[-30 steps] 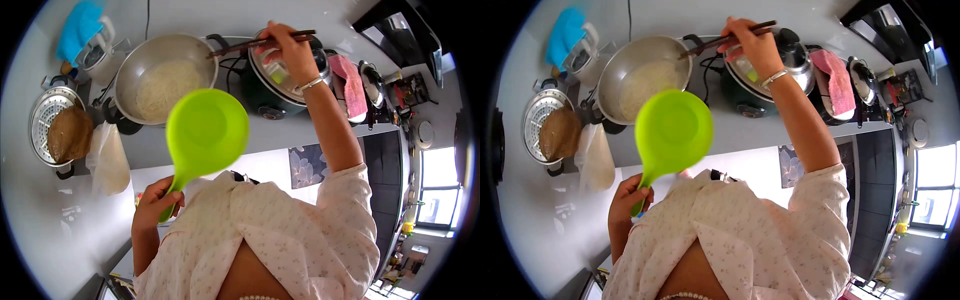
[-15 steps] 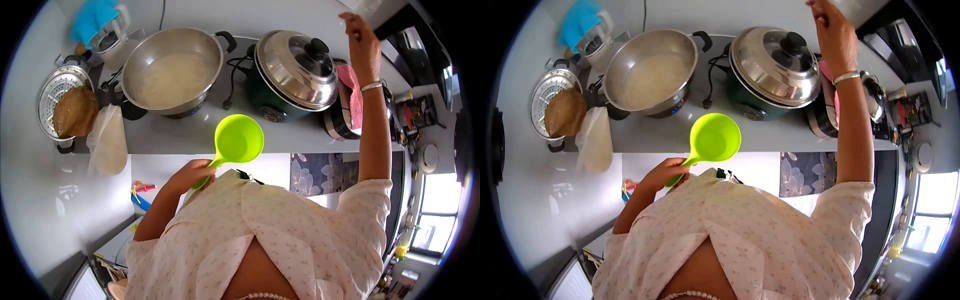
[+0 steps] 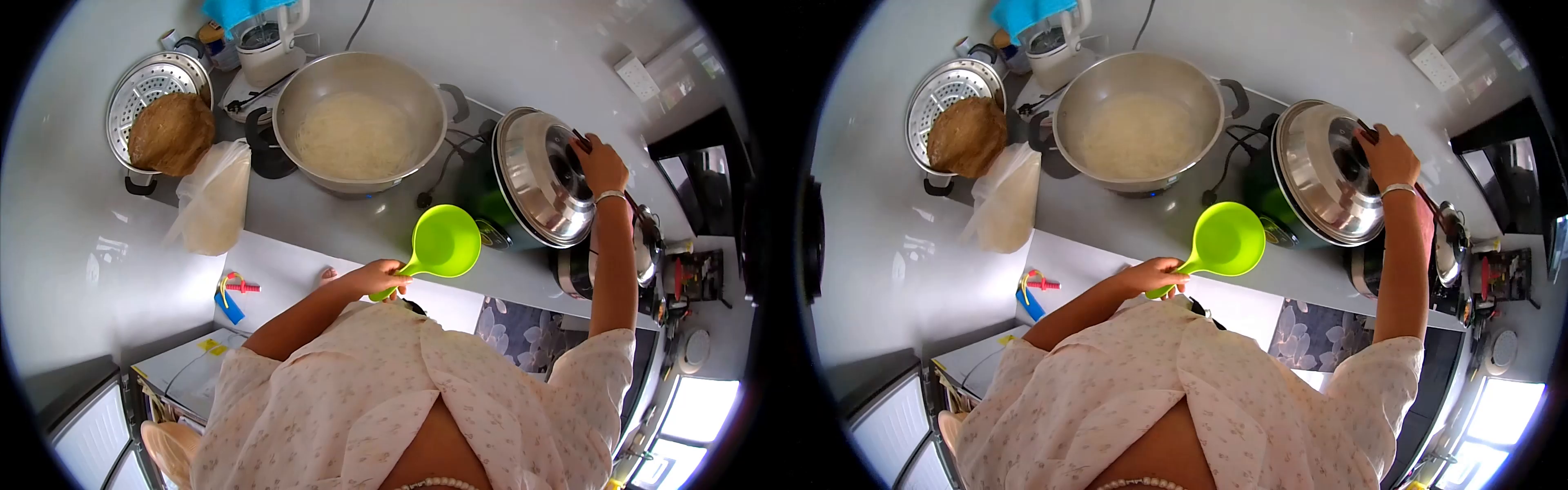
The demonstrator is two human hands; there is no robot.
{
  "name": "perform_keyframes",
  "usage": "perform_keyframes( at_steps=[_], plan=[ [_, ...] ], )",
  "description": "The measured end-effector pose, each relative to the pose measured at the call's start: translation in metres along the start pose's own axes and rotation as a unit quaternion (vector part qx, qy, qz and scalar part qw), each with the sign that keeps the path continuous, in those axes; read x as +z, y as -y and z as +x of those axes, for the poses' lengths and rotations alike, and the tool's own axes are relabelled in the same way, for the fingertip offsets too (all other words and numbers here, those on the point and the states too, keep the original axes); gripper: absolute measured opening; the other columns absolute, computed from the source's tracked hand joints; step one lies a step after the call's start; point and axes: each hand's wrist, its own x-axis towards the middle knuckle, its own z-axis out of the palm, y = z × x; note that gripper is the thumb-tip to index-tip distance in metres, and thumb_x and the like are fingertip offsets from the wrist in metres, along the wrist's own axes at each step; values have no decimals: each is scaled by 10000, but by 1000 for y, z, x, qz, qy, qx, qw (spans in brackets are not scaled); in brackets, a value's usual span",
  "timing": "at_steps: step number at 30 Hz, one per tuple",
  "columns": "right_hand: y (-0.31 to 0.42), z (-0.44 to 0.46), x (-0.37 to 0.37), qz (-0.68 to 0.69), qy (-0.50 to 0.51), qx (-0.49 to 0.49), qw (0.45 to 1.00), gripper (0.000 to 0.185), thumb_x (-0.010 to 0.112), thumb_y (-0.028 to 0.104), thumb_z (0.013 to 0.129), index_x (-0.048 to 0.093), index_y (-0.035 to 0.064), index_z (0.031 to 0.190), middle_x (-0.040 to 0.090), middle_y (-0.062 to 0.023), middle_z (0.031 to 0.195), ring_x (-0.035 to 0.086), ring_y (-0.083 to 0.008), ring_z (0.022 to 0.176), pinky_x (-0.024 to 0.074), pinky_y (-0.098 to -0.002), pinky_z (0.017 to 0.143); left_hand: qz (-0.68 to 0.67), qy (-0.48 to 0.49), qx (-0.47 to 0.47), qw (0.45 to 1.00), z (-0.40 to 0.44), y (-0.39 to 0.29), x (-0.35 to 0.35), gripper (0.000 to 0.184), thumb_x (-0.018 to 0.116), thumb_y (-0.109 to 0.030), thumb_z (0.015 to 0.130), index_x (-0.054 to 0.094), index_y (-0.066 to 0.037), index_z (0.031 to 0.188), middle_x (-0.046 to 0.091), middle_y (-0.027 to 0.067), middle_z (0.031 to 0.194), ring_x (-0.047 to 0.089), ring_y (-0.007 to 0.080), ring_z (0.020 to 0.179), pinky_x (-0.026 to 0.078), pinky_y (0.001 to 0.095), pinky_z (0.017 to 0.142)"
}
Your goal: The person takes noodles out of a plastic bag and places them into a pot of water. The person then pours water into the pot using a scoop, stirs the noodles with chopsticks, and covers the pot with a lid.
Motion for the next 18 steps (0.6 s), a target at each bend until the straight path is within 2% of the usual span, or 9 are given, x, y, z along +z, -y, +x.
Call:
perform_keyframes(
  at_steps=[1, 2, 5, 8, 10, 11, 13, 14, 18],
  plan=[
    [-2, 2, 0, 4, 36, 22, 999, 478, 518, 578, 899, 662, 165, 1093, 696, -161, 958, 669, -369, 916, 534, -454, 757, -2, -2, 1, 1000, 1, 3, -1, 259, 625, -299, 947, 584, -50, 1002, 660, 45, 861, 613, 115, 667, 499, 280, 599],
    [-4, 3, 4, 25, 18, 10, 999, 452, 536, 546, 898, 651, 131, 1034, 701, -186, 924, 666, -393, 901, 530, -473, 761, 3, -4, 6, 1000, 3, 6, -2, 275, 627, -309, 947, 577, -48, 1021, 659, 46, 870, 617, 119, 679, 504, 282, 612],
    [-11, 10, 21, 6, 0, 5, 1000, 422, 550, 504, 899, 638, 106, 1010, 692, -210, 924, 664, -403, 883, 526, -486, 760, 14, 2, 9, 1000, 4, 7, -4, 327, 625, -343, 950, 559, -42, 1058, 654, 49, 921, 623, 119, 725, 515, 286, 647],
    [-9, 15, 5, 5, -38, -30, 999, 399, 563, 471, 895, 622, 90, 999, 684, -216, 897, 660, -410, 859, 523, -494, 739, -4, 21, 19, 1000, -3, 0, -7, 369, 628, -348, 949, 557, -23, 1108, 650, 54, 974, 627, 106, 781, 513, 275, 699],
    [0, 22, -18, 2, -85, -74, 994, 372, 579, 441, 892, 622, 101, 1036, 668, -201, 864, 654, -408, 832, 518, -485, 712, 10, 20, -16, 1000, -17, -16, -8, 508, 625, -371, 949, 520, 20, 1255, 642, 102, 1113, 631, 150, 972, 490, 284, 853],
    [9, 24, -32, 2, -87, -77, 993, 372, 579, 441, 892, 622, 101, 1036, 668, -201, 864, 654, -408, 832, 518, -485, 712, 9, 17, -13, 1000, -13, -6, -11, 508, 625, -371, 949, 520, 20, 1255, 642, 102, 1113, 631, 150, 972, 490, 284, 853],
    [43, 18, -68, 7, -154, -149, 977, 368, 596, 426, 886, 625, 113, 1078, 652, -185, 872, 651, -394, 824, 515, -477, 700, 56, -18, 64, 996, -1, 22, -17, 647, 619, -395, 948, 429, 46, 1381, 604, 155, 1244, 569, 204, 1162, 420, 301, 987],
    [62, 17, -80, 28, -160, -170, 972, 384, 609, 428, 876, 624, 122, 1108, 643, -166, 889, 648, -379, 818, 514, -475, 694, 62, -16, 22, 998, -15, 4, -16, 688, 610, -405, 951, 391, 53, 1415, 557, 184, 1326, 500, 233, 1260, 367, 332, 1053],
    [144, 10, -102, 95, -185, -277, 938, 381, 647, 420, 846, 636, 157, 1122, 644, -117, 879, 660, -328, 788, 535, -427, 665, 55, -56, 37, 996, -18, 13, -23, 627, 605, -394, 956, 449, 46, 1374, 600, 151, 1272, 557, 206, 1184, 425, 313, 990]
  ],
)
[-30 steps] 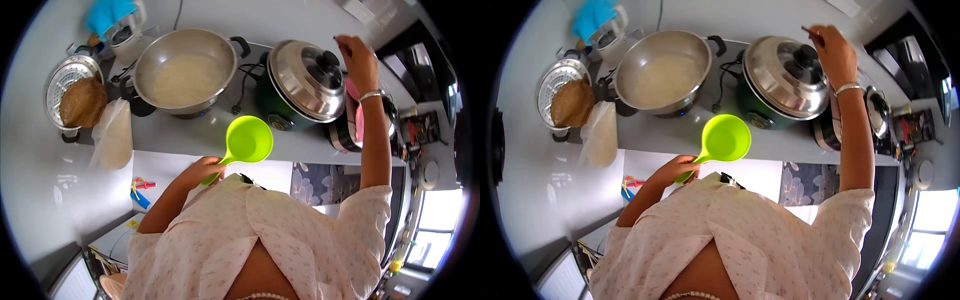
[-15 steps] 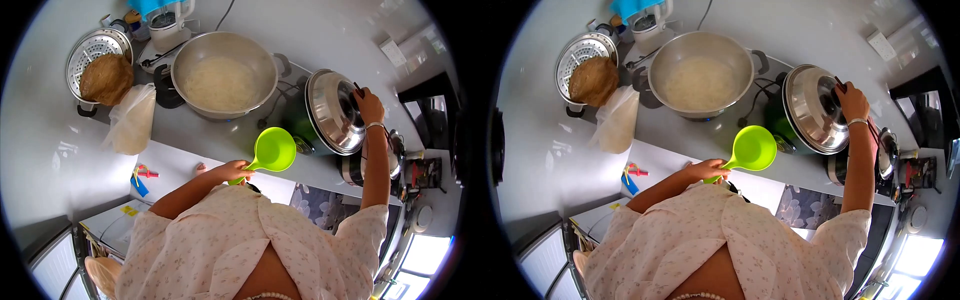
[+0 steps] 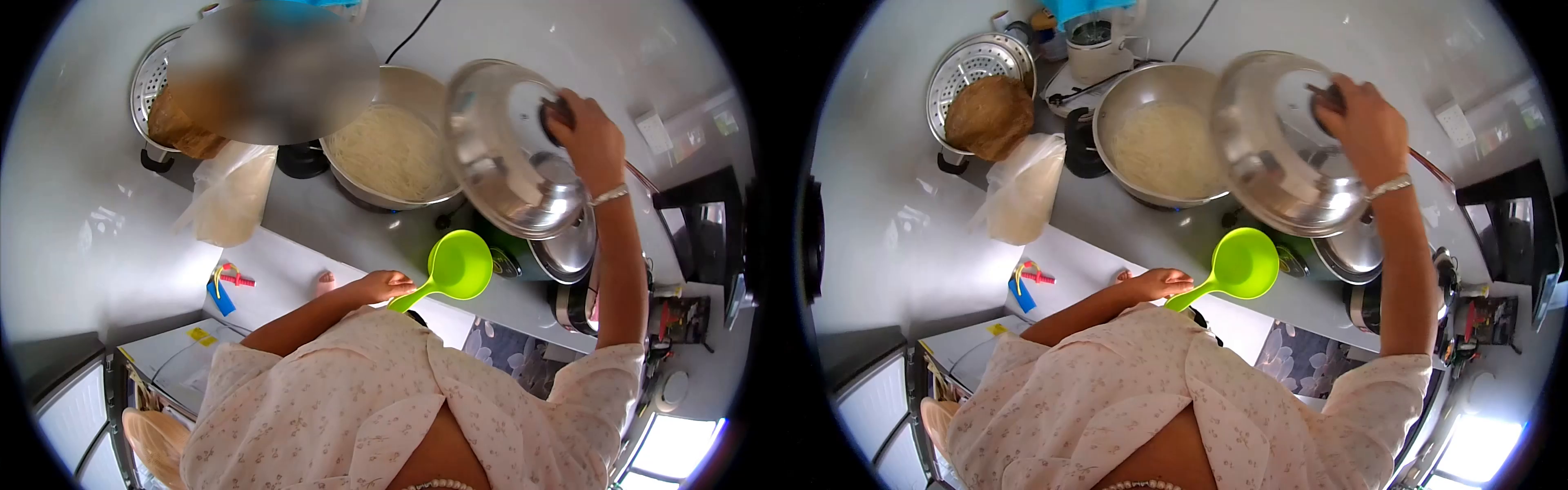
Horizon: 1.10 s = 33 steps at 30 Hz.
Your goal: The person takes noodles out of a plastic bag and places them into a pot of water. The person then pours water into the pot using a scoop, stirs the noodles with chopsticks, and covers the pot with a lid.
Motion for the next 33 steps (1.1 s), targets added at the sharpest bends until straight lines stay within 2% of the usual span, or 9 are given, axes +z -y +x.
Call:
perform_keyframes(
  at_steps=[2, 3, 5, 8, 17, 24, 27, 29, 33],
  plan=[
    [35, 17, 19, 25, -11, -45, 999, 384, 674, 410, 824, 639, 173, 1124, 644, -97, 871, 664, -304, 749, 547, -408, 626, 3, -12, 13, 1000, 2, 15, -5, 535, 593, -387, 962, 529, 31, 1289, 654, 106, 1176, 613, 171, 1079, 490, 288, 870],
    [54, 24, 26, 46, -13, -70, 996, 376, 681, 408, 817, 641, 172, 1108, 638, -95, 859, 665, -300, 722, 550, -400, 611, 0, -16, 15, 1000, 1, 22, -7, 535, 593, -387, 962, 529, 31, 1289, 654, 106, 1176, 613, 171, 1079, 490, 288, 870],
    [84, 36, 44, 64, 7, -104, 993, 369, 682, 410, 815, 641, 170, 1092, 629, -94, 843, 667, -296, 711, 552, -395, 611, -34, -77, 32, 996, -5, 33, -10, 454, 586, -386, 961, 589, 2, 1197, 692, 53, 1064, 647, 120, 959, 509, 250, 735],
    [117, 51, 68, 80, 46, -126, 988, 373, 683, 420, 812, 639, 169, 1084, 624, -94, 839, 668, -292, 703, 556, -391, 611, -114, -117, 44, 985, -21, 39, -14, 362, 622, -332, 935, 618, -20, 1118, 676, 40, 954, 620, 127, 835, 499, 268, 708],
    [133, 73, 106, 92, 83, -133, 983, 402, 664, 362, 842, 609, 187, 1199, 631, -94, 869, 666, -292, 721, 553, -393, 642, -195, -185, -23, 963, -49, 46, -26, 332, 628, -349, 929, 627, -64, 1099, 671, 0, 934, 627, 107, 837, 504, 250, 692],
    [136, 72, 104, 80, 112, -113, 984, 417, 651, 370, 857, 593, 204, 1235, 640, -87, 902, 671, -282, 759, 555, -401, 661, -187, -160, -17, 969, -49, 49, -39, 353, 628, -357, 928, 622, -64, 1124, 672, 0, 951, 630, 112, 851, 504, 262, 714],
    [130, 64, 102, 107, 94, -100, 985, 426, 652, 403, 858, 593, 214, 1235, 648, -71, 953, 674, -278, 758, 559, -396, 668, -174, -145, -16, 974, -49, 44, -46, 356, 618, -340, 934, 618, -54, 1144, 666, 11, 992, 629, 114, 880, 498, 263, 747],
    [132, 60, 93, 111, -10, -110, 988, 444, 644, 483, 842, 617, 173, 1158, 633, -65, 934, 677, -279, 737, 559, -386, 625, -168, -130, -19, 977, -48, 45, -53, 355, 597, -336, 944, 616, -57, 1164, 665, 10, 1002, 640, 114, 882, 501, 254, 728],
    [118, 40, 49, 96, -7, -37, 995, 434, 686, 400, 833, 611, 186, 1203, 643, -30, 1055, 679, -261, 767, 554, -360, 642, -140, -135, -38, 980, -51, 41, -63, 259, 577, -216, 972, 619, -50, 1166, 675, 43, 1042, 638, 134, 879, 496, 260, 755]
  ],
)
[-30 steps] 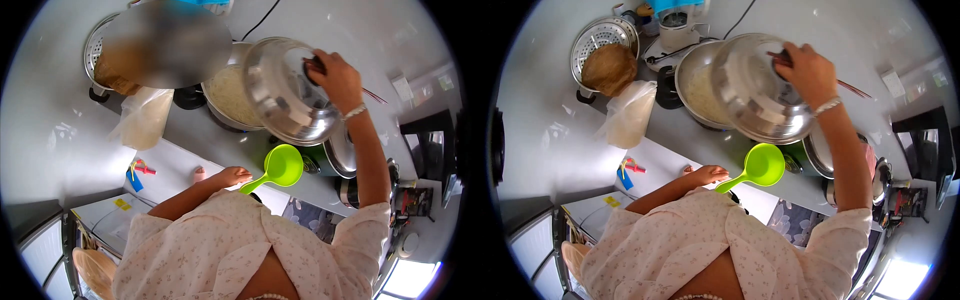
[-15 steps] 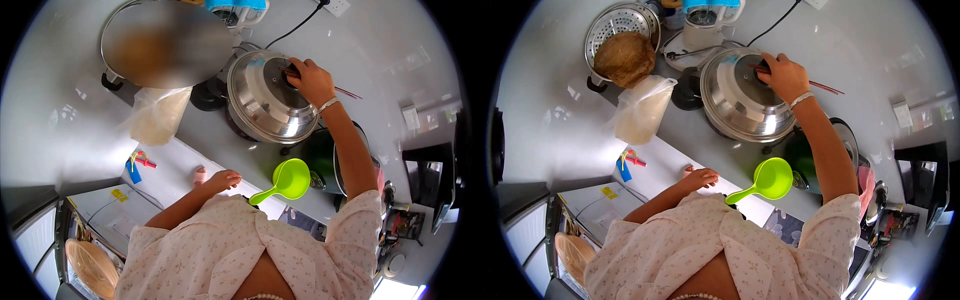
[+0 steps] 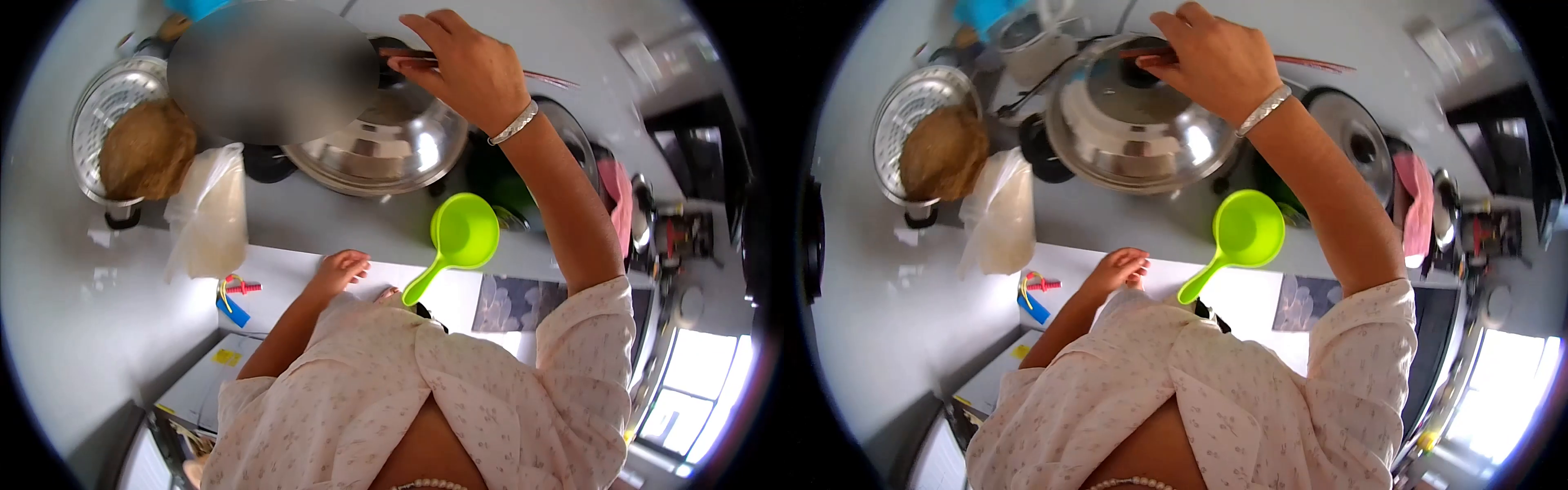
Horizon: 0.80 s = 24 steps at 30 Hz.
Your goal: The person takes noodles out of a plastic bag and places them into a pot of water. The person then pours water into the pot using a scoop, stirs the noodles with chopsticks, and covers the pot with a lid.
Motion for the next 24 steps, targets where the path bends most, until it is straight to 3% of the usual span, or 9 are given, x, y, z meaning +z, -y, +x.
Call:
perform_keyframes(
  at_steps=[2, 4, 7, 10, 13, 14, 18, 20, 24],
  plan=[
    [-6, -21, -33, -14, 30, -12, 999, 315, 619, 401, 933, 624, 103, 1035, 658, -46, 1019, 673, -219, 751, 544, -302, 646, 2, 1, -11, 1000, -7, -13, 0, 252, 564, -206, 976, 622, -44, 1159, 679, 43, 1029, 639, 130, 896, 492, 261, 779],
    [-20, -58, -52, -27, 91, 40, 995, 325, 598, 404, 945, 596, 127, 1114, 637, -55, 1130, 683, -237, 792, 550, -306, 695, 26, 4, 13, 1000, -16, -27, 2, 265, 565, -217, 973, 619, -47, 1168, 679, 39, 1039, 638, 133, 909, 484, 273, 807],
    [-38, -129, -72, 4, -6, 69, 998, 351, 748, 241, 777, 657, 135, 1099, 636, -13, 1036, 671, -261, 767, 536, -353, 617, 104, -32, 29, 994, -33, -55, 17, 276, 565, -225, 970, 615, -58, 1183, 677, 44, 1067, 636, 133, 930, 472, 277, 808],
    [-38, -220, -102, 32, -49, 127, 990, 222, 705, 213, 783, 636, 127, 976, 571, -24, 884, 637, -221, 726, 510, -343, 541, 199, -84, 139, 967, -48, -69, 39, 305, 575, -198, 963, 594, -54, 1231, 666, 57, 1089, 629, 144, 942, 466, 270, 817],
    [-30, -318, -132, 70, -10, 200, 977, 170, 683, 221, 813, 604, 108, 913, 529, -30, 836, 610, -205, 690, 504, -330, 543, 215, -152, 241, 934, -70, -103, 105, 308, 553, -190, 992, 576, -32, 1255, 631, 81, 1146, 598, 143, 1005, 470, 291, 882],
    [-26, -350, -140, 85, 14, 234, 968, 154, 672, 220, 826, 593, 102, 884, 515, -33, 821, 602, -204, 681, 502, -330, 543, 171, -162, 264, 935, -75, -112, 136, 267, 562, -96, 967, 592, 1, 1214, 628, 84, 1095, 597, 148, 1003, 486, 289, 888],
    [-20, -473, -146, 121, 43, 357, 925, 144, 646, 215, 858, 578, 97, 811, 502, -42, 807, 602, -196, 694, 503, -325, 554, 144, 20, 308, 940, -66, -117, 259, 248, 544, -54, 953, 600, -2, 1189, 622, 68, 1008, 591, 136, 854, 481, 278, 789],
    [-14, -519, -159, 96, 42, 410, 906, 129, 641, 227, 873, 628, 99, 859, 536, -27, 835, 612, -183, 711, 518, -314, 581, 146, 141, 244, 948, -54, -111, 323, 234, 565, -45, 947, 602, 1, 1173, 630, 56, 995, 600, 129, 848, 484, 262, 788],
    [-9, -591, -196, 44, 35, 529, 847, 202, 662, 283, 866, 674, 118, 983, 586, -3, 911, 649, -161, 810, 534, -298, 620, 219, 332, 188, 898, -38, -90, 432, 230, 585, -32, 940, 606, -9, 1168, 638, 58, 1018, 619, 129, 892, 490, 250, 821]
  ],
)
